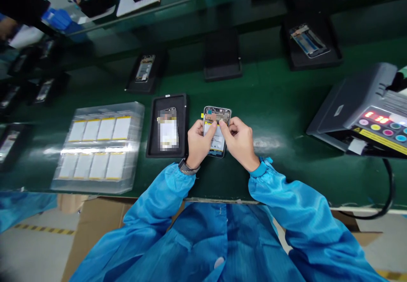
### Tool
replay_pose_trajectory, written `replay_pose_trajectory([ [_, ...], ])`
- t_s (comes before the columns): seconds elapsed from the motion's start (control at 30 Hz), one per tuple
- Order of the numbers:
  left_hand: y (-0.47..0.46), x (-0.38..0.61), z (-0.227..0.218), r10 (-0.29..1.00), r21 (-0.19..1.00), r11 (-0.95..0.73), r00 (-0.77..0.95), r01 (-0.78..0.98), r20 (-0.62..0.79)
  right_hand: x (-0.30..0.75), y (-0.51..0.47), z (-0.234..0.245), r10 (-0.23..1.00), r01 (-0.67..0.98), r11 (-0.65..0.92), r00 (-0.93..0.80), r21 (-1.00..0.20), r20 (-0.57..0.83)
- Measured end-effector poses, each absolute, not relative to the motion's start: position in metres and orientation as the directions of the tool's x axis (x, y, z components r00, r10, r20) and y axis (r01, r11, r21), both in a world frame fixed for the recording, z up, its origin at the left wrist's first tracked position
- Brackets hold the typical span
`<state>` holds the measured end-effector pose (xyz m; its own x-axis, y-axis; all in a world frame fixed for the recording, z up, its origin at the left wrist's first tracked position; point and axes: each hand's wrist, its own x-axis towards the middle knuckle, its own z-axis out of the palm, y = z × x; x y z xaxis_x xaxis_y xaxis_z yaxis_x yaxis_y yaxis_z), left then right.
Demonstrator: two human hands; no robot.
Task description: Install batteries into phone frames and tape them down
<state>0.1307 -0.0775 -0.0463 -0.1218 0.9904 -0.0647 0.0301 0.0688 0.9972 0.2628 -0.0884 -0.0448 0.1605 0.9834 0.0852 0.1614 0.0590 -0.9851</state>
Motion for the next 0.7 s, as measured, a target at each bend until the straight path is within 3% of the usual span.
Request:
replay_pose_trajectory([
  [0.7,-0.0803,0.1305,-0.0467,0.991,0.995,0.022,-0.135,0.102,-0.008,0.265,-0.0874,-0.0408,0.983,0.182,0.075,0.153,-0.98,0.104],
])
